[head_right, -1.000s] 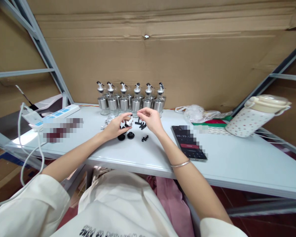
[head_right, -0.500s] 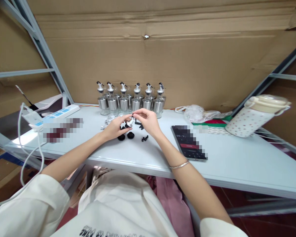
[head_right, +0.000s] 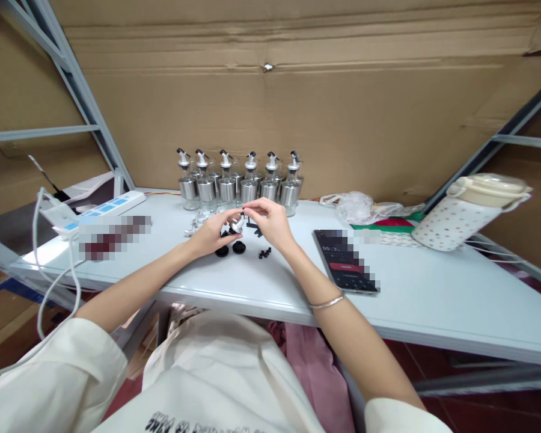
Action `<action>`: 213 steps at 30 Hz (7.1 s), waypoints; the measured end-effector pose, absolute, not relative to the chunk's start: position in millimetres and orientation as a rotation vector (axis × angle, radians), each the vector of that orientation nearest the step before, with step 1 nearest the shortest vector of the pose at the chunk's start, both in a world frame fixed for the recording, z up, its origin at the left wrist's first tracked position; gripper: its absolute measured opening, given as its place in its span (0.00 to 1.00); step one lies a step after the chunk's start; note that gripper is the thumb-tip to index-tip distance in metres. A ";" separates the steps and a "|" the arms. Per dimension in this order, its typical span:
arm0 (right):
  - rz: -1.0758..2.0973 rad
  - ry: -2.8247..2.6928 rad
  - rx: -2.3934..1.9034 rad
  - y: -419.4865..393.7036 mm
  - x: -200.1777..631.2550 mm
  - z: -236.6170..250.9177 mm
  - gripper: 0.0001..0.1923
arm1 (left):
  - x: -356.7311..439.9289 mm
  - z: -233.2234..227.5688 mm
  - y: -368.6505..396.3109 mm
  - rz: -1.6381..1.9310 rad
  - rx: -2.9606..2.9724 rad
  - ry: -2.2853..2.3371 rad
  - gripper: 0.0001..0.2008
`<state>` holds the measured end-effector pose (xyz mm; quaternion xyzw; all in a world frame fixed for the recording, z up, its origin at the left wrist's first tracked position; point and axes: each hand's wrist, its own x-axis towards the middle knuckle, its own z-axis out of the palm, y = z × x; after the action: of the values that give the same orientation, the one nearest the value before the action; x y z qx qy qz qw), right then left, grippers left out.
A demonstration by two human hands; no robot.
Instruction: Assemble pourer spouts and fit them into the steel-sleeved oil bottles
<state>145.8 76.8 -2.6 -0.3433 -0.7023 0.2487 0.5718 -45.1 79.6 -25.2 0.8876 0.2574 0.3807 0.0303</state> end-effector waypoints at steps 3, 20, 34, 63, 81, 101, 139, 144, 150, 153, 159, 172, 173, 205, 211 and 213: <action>0.599 -1.671 -0.804 75.8 145.0 -1.8 0.08 | -46.1 -26.3 80.5 1.182 2.716 0.805 0.26; 0.569 -1.657 -0.842 76.9 144.5 -3.5 0.07 | -48.6 -29.4 86.1 1.192 2.918 0.782 0.29; 0.674 -1.651 -0.867 77.0 146.0 -2.4 0.09 | -48.3 -27.6 83.6 1.068 2.891 0.809 0.31; 0.646 -1.737 -0.885 73.5 139.1 -5.2 0.15 | -45.5 -22.7 78.3 1.111 2.657 0.983 0.29; 0.136 -2.087 -0.917 65.7 137.8 -2.9 0.11 | -49.7 -26.7 79.8 1.157 2.613 1.019 0.27; -0.042 -2.196 -0.968 59.1 126.2 3.7 0.14 | -55.0 -42.5 89.3 1.215 2.557 0.948 0.25; 0.491 -1.346 -1.295 108.2 200.9 72.0 0.03 | -66.7 -18.2 77.8 1.375 3.182 0.910 0.10; 0.031 -1.590 -1.677 175.2 250.3 85.0 0.17 | -68.8 -22.1 77.8 1.211 3.083 0.989 0.09; -0.149 -1.824 -1.826 216.2 254.0 67.8 0.17 | -60.6 -24.7 70.0 1.073 3.002 0.921 0.10; -0.143 -1.775 -1.883 217.2 251.4 58.0 0.14 | -59.0 -25.2 68.5 1.063 2.994 0.874 0.10; -0.212 -1.369 -1.635 199.9 273.0 86.2 0.07 | -61.8 -26.3 69.9 1.162 2.960 0.970 0.11; -0.398 -1.713 -0.588 21.9 131.3 88.5 0.04 | -23.7 -5.6 79.1 1.797 2.626 0.969 0.46; -0.365 -1.752 -0.541 20.0 119.7 78.7 0.05 | -24.9 -7.2 81.4 1.815 2.536 1.036 0.42; 0.558 -1.359 -0.346 37.8 100.1 58.1 0.19 | -72.5 -8.4 96.0 1.597 2.934 1.206 0.25; 0.444 -1.161 -0.376 37.6 98.5 56.2 0.21 | -69.3 -5.3 91.1 1.538 3.050 1.204 0.24; 0.380 -1.131 -0.387 35.6 97.5 55.0 0.21 | -67.8 -4.5 89.3 1.548 3.070 1.174 0.23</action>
<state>97.5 35.6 55.0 -0.1813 -0.5290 0.1778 0.8097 -67.8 89.3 -4.5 0.8196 0.3136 0.4132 -0.2432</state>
